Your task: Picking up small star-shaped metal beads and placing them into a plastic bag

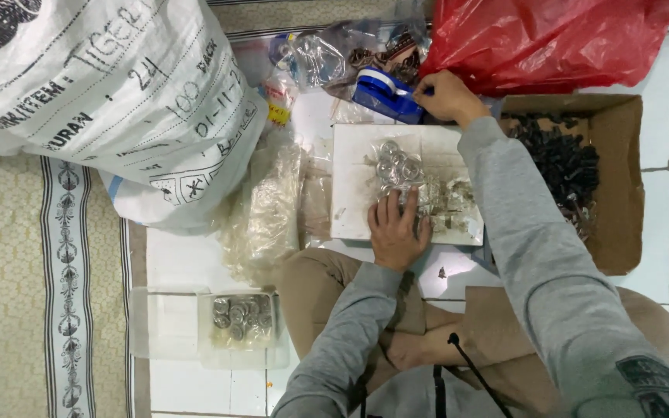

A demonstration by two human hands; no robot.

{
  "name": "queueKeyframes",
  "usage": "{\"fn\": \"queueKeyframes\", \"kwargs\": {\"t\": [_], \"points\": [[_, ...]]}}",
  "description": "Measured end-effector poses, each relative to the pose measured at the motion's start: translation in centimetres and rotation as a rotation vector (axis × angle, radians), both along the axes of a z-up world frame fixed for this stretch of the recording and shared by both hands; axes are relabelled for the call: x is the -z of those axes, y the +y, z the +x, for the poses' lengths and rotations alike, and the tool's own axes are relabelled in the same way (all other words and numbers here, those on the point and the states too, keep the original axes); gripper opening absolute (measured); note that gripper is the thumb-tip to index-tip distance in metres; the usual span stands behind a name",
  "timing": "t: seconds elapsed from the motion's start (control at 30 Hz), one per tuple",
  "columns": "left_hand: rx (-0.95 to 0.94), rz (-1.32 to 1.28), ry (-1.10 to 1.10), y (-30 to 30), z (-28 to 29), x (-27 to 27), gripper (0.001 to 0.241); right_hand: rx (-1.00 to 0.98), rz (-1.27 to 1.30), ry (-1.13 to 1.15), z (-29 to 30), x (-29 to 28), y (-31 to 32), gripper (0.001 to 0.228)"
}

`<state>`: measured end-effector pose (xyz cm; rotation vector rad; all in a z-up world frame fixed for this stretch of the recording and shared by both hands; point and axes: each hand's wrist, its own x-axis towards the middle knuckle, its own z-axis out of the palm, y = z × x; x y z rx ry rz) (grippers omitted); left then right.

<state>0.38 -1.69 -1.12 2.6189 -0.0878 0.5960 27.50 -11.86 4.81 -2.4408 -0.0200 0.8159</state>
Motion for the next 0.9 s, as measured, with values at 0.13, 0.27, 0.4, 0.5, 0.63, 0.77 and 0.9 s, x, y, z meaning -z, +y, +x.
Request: {"fn": "queueKeyframes", "kwargs": {"t": [0.13, 0.27, 0.4, 0.5, 0.63, 0.77, 0.9], "points": [[-0.022, 0.033, -0.032, -0.1, 0.0, 0.8, 0.055, 0.087, 0.046, 0.036, -0.6, -2.1, 0.4, 0.017], [-0.021, 0.028, -0.042, -0.1, 0.1, 0.3, 0.053, 0.027, 0.029, -0.047, -0.3, -1.7, -0.4, 0.021], [-0.020, 0.018, -0.051, -0.1, 0.1, 0.7, 0.053, 0.048, -0.020, -0.003, -0.5, -1.9, -1.2, 0.023], [-0.019, 0.011, -0.043, -0.2, 0.0, 0.8, 0.052, 0.082, 0.013, 0.000, -0.7, -1.2, -2.2, 0.020], [-0.024, 0.022, -0.034, -0.2, 0.2, 0.9, 0.055, 0.139, 0.066, 0.001, -1.8, -1.4, -2.0, 0.029], [-0.027, 0.015, -0.063, -0.2, 0.0, 0.6, 0.053, 0.176, 0.139, -0.097, -2.6, -0.1, -2.1, 0.021], [-0.035, 0.009, -0.081, -0.3, 0.2, 0.5, 0.050, 0.165, 0.210, -0.318, -1.8, 5.4, -3.8, 0.015]]}}
